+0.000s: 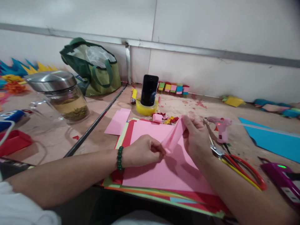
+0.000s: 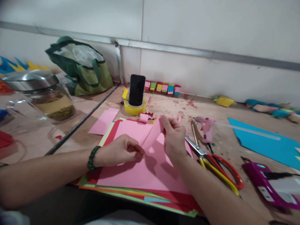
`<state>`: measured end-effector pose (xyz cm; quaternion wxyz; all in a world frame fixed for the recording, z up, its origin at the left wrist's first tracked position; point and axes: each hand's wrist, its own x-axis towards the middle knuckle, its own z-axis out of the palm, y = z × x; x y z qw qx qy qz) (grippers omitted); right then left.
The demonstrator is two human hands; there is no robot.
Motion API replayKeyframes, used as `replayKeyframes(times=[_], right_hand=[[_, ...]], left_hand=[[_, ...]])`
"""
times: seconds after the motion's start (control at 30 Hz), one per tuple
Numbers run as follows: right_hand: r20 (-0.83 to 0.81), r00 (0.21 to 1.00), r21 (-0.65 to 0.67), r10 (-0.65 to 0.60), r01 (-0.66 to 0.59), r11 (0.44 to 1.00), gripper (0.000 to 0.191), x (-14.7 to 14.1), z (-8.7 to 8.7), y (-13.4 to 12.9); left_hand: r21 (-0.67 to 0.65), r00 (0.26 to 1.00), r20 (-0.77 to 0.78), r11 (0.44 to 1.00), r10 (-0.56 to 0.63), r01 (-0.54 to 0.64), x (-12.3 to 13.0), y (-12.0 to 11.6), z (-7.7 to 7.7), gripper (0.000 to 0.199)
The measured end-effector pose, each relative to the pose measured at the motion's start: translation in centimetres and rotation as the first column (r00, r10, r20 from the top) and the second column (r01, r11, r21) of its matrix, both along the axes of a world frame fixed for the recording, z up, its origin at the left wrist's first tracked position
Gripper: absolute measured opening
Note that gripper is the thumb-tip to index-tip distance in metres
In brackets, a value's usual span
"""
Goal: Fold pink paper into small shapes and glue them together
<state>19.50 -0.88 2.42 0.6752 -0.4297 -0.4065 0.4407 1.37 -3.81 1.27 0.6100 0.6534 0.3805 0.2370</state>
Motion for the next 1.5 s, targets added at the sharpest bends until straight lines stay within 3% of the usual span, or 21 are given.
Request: replayKeyframes(times=[0.1, 0.17, 0.2, 0.33, 0.5, 0.6, 0.7, 0.77, 0.83, 0.9, 0.97, 1.07, 1.2, 1.27, 1.33, 1.43, 1.5], right_hand=[[0.019, 0.998, 0.037, -0.064, 0.063, 0.997, 0.035, 0.3, -0.2, 0.2], [0.126, 0.99, 0.066, -0.059, 0.051, 0.997, 0.032, -0.1, -0.5, -0.3], [0.198, 0.979, 0.082, -0.046, 0.03, 0.996, 0.03, -0.4, -0.8, -0.7], [0.405, 0.914, 0.15, -0.004, -0.062, 0.987, 0.023, -1.6, -1.3, -2.2], [0.428, 0.904, 0.172, -0.015, -0.065, 0.983, 0.016, -0.7, -1.1, -1.7], [0.498, 0.867, 0.149, 0.014, -0.102, 0.984, 0.021, 0.0, -1.1, -1.2], [0.584, 0.81, 0.165, 0.046, -0.175, 0.971, 0.026, 0.0, -1.5, -1.4], [0.627, 0.777, 0.209, 0.046, -0.225, 0.952, 0.018, -0.4, -1.7, -1.9], [0.676, 0.737, 0.261, 0.024, -0.269, 0.927, 0.01, -0.9, -1.9, -2.5], [0.719, 0.695, 0.285, 0.014, -0.313, 0.906, 0.011, -1.4, -2.0, -3.1], [0.751, 0.66, 0.286, 0.018, -0.351, 0.892, 0.012, -1.7, -2.2, -3.5], [0.805, 0.591, 0.258, 0.056, -0.433, 0.863, 0.014, -1.8, -2.4, -3.8], [0.851, 0.521, 0.269, 0.063, -0.537, 0.8, 0.014, -1.2, -1.8, -3.8], [0.847, 0.531, 0.303, 0.032, -0.531, 0.791, 0.012, -0.9, -1.0, -3.8], [0.816, 0.577, 0.344, -0.018, -0.461, 0.818, 0.012, -0.6, 0.0, -3.7], [0.77, 0.634, 0.383, -0.071, -0.37, 0.847, 0.012, -0.4, 1.1, -3.7], [0.762, 0.647, 0.379, -0.042, -0.392, 0.839, 0.014, -0.4, 1.6, -3.7]], left_hand=[[0.058, 0.996, 0.08, 0.997, 0.036, -0.041, -0.1, 0.2, 0.8, 0.038], [0.078, 0.988, 0.137, 0.994, 0.065, -0.076, 0.0, 0.1, 1.0, 0.047], [0.1, 0.985, 0.15, 0.99, 0.081, -0.097, 0.2, 0.0, 1.0, 0.046], [0.273, 0.973, 0.157, 0.939, 0.171, -0.209, 0.6, 0.0, 0.5, 0.012], [0.224, 0.964, 0.208, 0.952, 0.164, -0.21, -0.7, 1.9, 0.7, 0.008], [0.208, 0.922, 0.248, 0.914, 0.296, -0.349, -1.8, 3.4, 1.1, 0.019], [0.071, 0.814, 0.366, 0.859, 0.451, -0.507, -2.0, 4.0, 1.3, 0.051], [-0.087, 0.73, 0.469, 0.849, 0.496, -0.521, -1.7, 3.7, 1.5, 0.065], [-0.242, 0.662, 0.562, 0.864, 0.495, -0.441, -1.3, 3.2, 1.6, 0.063], [-0.346, 0.635, 0.606, 0.877, 0.479, -0.333, -0.9, 2.6, 1.7, 0.046], [-0.385, 0.642, 0.621, 0.888, 0.45, -0.251, -0.7, 2.0, 1.6, 0.03], [-0.351, 0.682, 0.628, 0.919, 0.375, -0.182, -0.5, 1.5, 1.5, 0.024], [-0.138, 0.767, 0.591, 0.968, 0.251, -0.21, -0.6, 1.4, 1.5, 0.026], [0.0, 0.799, 0.564, 0.967, 0.21, -0.254, -0.6, 1.3, 1.5, 0.025], [0.11, 0.828, 0.533, 0.957, 0.173, -0.27, -0.7, 1.1, 1.4, 0.022], [0.213, 0.886, 0.453, 0.953, 0.1, -0.217, -0.7, 0.8, 1.0, 0.018], [0.249, 0.913, 0.405, 0.954, 0.053, -0.166, -0.7, 0.6, 0.8, 0.015]])
